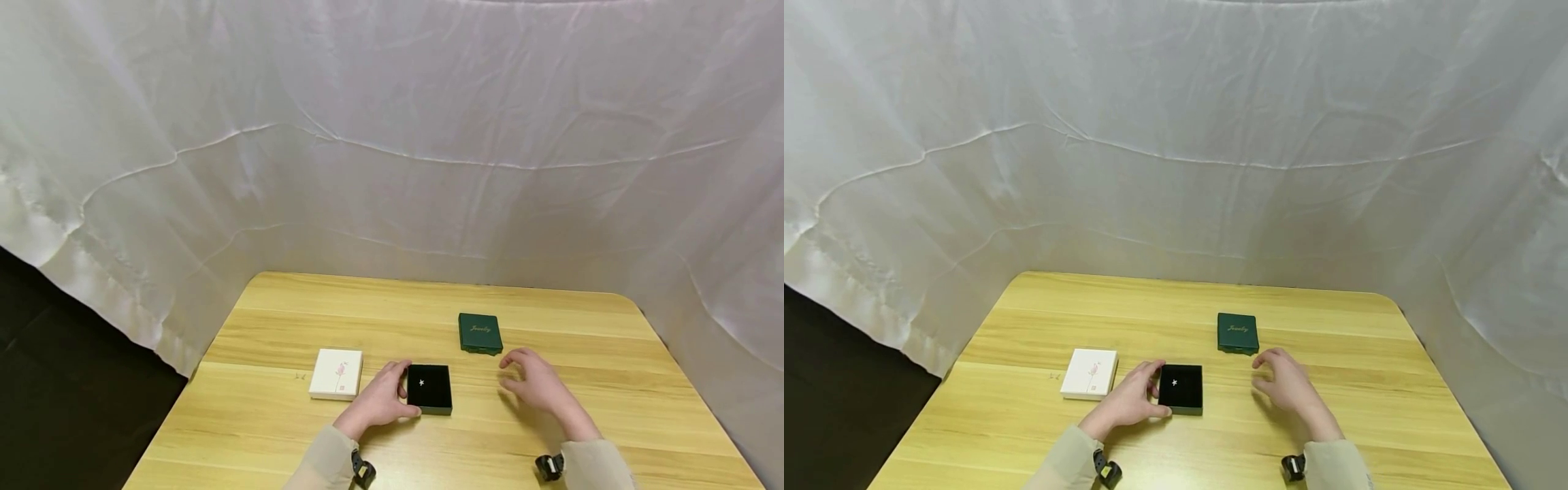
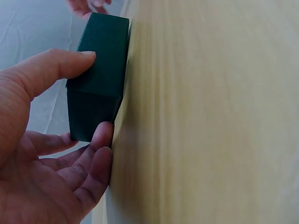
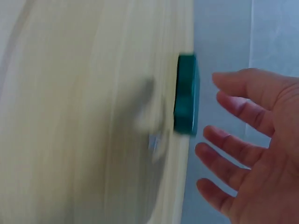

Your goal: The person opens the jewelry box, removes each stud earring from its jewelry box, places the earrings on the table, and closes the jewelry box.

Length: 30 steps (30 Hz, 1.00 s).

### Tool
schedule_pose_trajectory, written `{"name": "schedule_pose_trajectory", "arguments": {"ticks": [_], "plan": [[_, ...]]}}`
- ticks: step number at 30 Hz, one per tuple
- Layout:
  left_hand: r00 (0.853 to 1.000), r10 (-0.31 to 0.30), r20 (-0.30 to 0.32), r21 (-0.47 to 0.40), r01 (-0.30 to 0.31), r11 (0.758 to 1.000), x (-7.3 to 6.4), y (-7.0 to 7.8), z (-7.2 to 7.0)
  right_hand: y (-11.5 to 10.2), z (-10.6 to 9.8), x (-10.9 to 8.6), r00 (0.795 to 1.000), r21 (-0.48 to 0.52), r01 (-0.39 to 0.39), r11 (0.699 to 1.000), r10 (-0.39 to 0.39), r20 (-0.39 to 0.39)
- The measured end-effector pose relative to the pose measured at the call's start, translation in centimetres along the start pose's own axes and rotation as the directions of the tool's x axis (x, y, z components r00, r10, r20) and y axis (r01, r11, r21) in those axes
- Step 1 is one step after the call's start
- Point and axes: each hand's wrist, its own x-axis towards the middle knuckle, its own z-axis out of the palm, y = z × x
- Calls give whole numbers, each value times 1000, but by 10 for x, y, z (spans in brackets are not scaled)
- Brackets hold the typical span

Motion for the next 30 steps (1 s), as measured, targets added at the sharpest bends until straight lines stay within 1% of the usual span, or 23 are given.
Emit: {"name": "schedule_pose_trajectory", "arguments": {"ticks": [4, 8, 13, 16, 19, 22, 30], "plan": [[1000, -3, 1, -4, 3, 1000, 0, 1, 0, -18, 10, 7, 998, 49, 62, 997, -62, -1], [1000, -5, 1, -5, 5, 1000, 0, 1, -1, -35, 22, 14, 993, 110, 107, 988, -113, 41], [1000, -5, 1, -16, 5, 1000, 0, 2, -1, -49, 37, 21, 979, 167, 169, 971, -185, 89], [1000, -3, 4, -21, 3, 1000, 0, 2, -1, -55, 45, 25, 969, 186, 205, 961, -226, 101], [1000, -3, 9, -15, 3, 1000, 0, 1, -2, -62, 53, 28, 966, 194, 208, 959, -232, 114], [1000, -4, 10, -7, 4, 1000, 0, 1, -2, -67, 59, 31, 964, 180, 217, 959, -240, 113], [1000, -9, 11, -5, 9, 1000, 0, 1, -1, -75, 73, 41, 960, 173, 218, 961, -243, 140]]}}
